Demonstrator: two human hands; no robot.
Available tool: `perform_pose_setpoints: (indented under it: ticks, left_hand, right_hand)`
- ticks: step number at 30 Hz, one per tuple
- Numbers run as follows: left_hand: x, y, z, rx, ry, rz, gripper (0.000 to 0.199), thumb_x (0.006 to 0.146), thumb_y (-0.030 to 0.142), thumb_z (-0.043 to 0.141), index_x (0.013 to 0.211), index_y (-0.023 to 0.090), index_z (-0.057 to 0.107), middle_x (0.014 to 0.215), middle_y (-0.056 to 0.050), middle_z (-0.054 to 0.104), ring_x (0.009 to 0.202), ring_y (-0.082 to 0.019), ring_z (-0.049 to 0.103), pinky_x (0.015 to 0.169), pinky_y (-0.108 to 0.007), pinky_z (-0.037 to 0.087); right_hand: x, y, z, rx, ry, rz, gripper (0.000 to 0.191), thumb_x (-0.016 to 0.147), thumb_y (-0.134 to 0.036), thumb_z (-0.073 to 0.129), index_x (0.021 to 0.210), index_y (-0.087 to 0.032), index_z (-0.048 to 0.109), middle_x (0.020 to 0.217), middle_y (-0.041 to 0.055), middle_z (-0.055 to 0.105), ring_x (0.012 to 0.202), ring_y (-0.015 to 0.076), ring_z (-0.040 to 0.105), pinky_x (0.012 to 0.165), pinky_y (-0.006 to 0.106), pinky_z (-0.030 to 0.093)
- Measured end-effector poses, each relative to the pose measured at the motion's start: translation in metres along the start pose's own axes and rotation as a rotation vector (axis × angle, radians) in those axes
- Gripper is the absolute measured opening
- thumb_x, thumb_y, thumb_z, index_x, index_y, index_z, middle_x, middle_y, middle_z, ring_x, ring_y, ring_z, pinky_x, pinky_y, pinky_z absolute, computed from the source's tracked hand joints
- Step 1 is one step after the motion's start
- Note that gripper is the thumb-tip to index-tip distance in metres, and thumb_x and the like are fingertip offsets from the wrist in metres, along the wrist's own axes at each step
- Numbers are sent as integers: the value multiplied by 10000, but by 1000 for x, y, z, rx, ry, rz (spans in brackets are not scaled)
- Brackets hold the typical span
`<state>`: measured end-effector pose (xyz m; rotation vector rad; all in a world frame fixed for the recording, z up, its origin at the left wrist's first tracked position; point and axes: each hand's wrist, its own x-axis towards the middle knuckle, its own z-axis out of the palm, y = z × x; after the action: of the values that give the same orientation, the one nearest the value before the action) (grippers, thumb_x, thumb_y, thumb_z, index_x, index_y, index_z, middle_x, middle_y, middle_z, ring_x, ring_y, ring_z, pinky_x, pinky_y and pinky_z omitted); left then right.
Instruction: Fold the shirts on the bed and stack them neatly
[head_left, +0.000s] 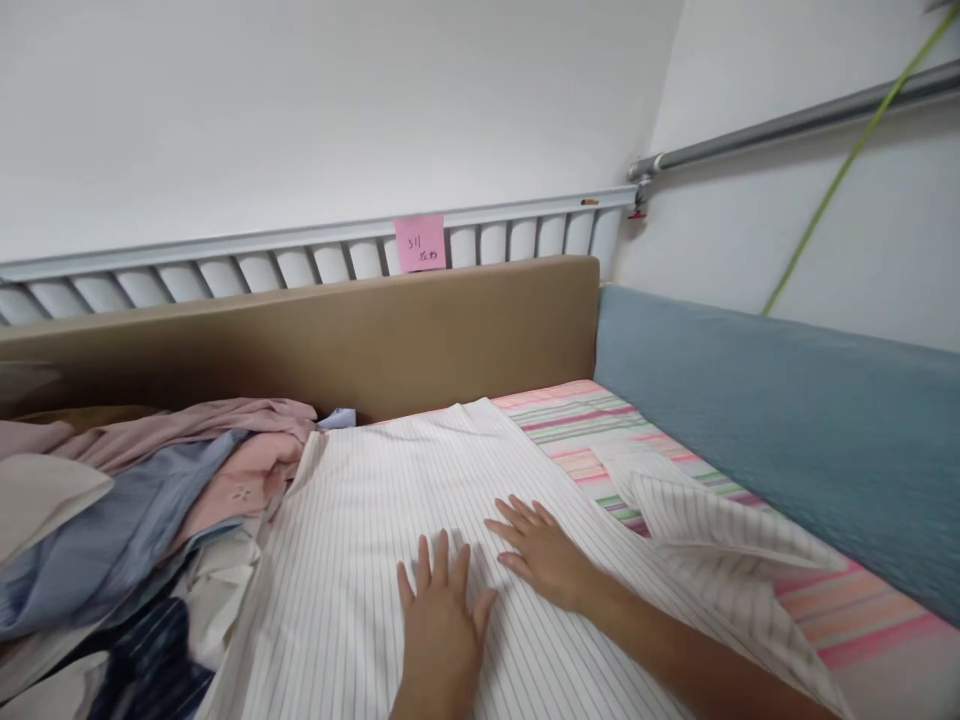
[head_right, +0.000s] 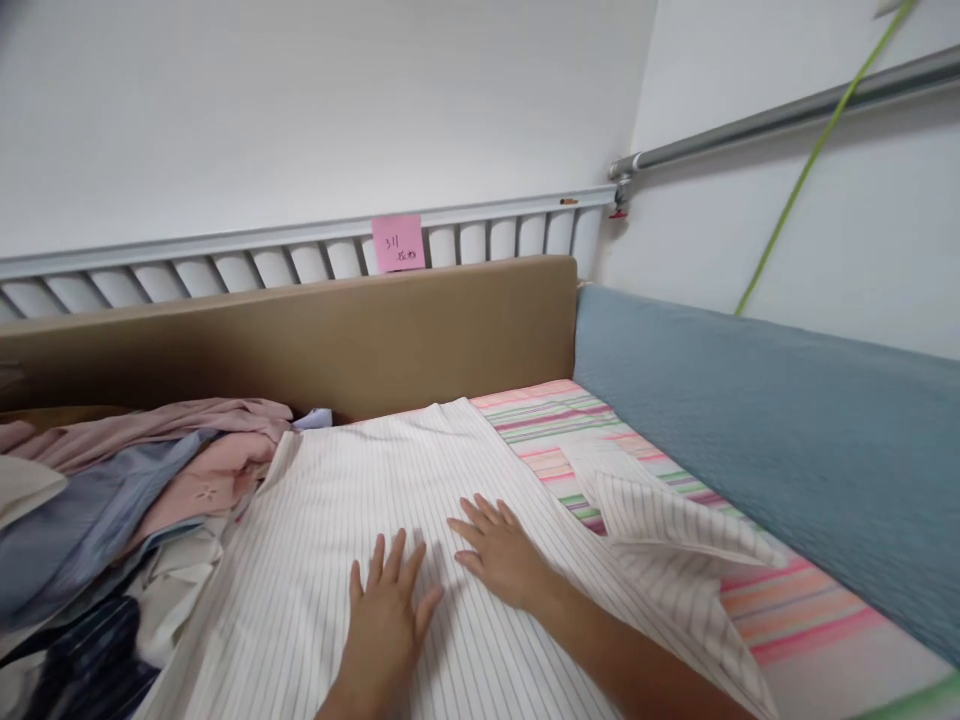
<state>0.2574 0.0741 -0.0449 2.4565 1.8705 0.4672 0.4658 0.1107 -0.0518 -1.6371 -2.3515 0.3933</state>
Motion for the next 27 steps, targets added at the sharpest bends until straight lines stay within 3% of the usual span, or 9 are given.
perform_pose_setpoints:
  ticks: [4, 7, 12, 16, 18, 20, 22, 25, 27]
  left_hand:
    - [8, -3, 22, -2, 6, 14, 483, 862, 492, 362, 1321, 347, 403, 1466, -6, 324, 1362, -338, 224, 1061, -613, 200]
    - [4, -11, 33, -33, -40, 18, 508, 849, 512, 371, 1337, 375, 345, 1481, 13, 279, 1370, -345, 196, 1067, -625, 170]
    - [5, -6, 30, -79, -80, -60, 521, 825, 530, 393, 1319, 367, 367, 1469, 22, 282, 1369, -352, 189, 1082, -627, 126]
    - [7, 0, 26, -113, -140, -109, 541, 811, 539, 411, 1322, 373, 349, 1469, 24, 262, 1369, -357, 175, 1088, -639, 88]
    - [8, 1, 24, -135, -170, -116, 554, 809, 545, 414, 1328, 369, 337, 1474, 20, 240, 1372, -363, 152, 1087, -648, 68]
    - [8, 2, 21, -164, -200, -128, 565, 805, 560, 415, 1331, 372, 329, 1478, 20, 224, 1374, -363, 133, 1087, -651, 56]
    - [9, 3, 17, -204, -223, -154, 565, 801, 584, 409, 1325, 392, 328, 1478, 35, 214, 1378, -347, 127, 1098, -634, 54]
    - [10, 2, 11, -256, -255, -185, 561, 797, 603, 399, 1319, 407, 334, 1480, 52, 203, 1383, -328, 109, 1109, -613, 50]
    - [10, 0, 10, -286, -279, -171, 554, 814, 574, 382, 1333, 394, 318, 1490, 41, 182, 1383, -340, 81, 1095, -640, 43]
  right_hand:
    - [5, 5, -4, -26, -41, -37, 530, 898, -566, 283, 1387, -364, 323, 1512, -7, 200, 1399, 229, 104, 1120, 494, 82]
    - [31, 18, -10, -60, -51, -65, 522, 901, -551, 290, 1380, -350, 346, 1507, -1, 221, 1394, 216, 137, 1121, 466, 115]
    - [119, 54, -14, -171, 5, 48, 533, 915, -521, 252, 1392, -300, 342, 1505, 21, 226, 1390, 205, 158, 1121, 437, 124]
    - [191, 82, -23, -248, 12, 321, 510, 918, -491, 271, 1397, -323, 319, 1508, -7, 222, 1390, 179, 154, 1122, 401, 126]
    - [217, 89, -28, -258, 28, 468, 522, 920, -479, 257, 1406, -295, 307, 1510, 27, 218, 1391, 222, 149, 1109, 463, 134]
    - [230, 83, -29, -261, 57, 565, 558, 924, -465, 227, 1420, -218, 290, 1512, 104, 191, 1387, 293, 135, 1077, 550, 140]
    - [230, 61, -22, -275, 111, 547, 573, 922, -462, 232, 1419, -183, 295, 1512, 139, 169, 1386, 307, 128, 1074, 558, 129]
    - [205, 7, 0, -247, 130, 196, 544, 917, -506, 239, 1388, -261, 357, 1502, 81, 236, 1389, 237, 153, 1108, 488, 78]
    - [185, -27, 15, -168, 41, -43, 550, 908, -561, 195, 1373, -323, 369, 1497, 41, 260, 1389, 210, 160, 1113, 476, 69]
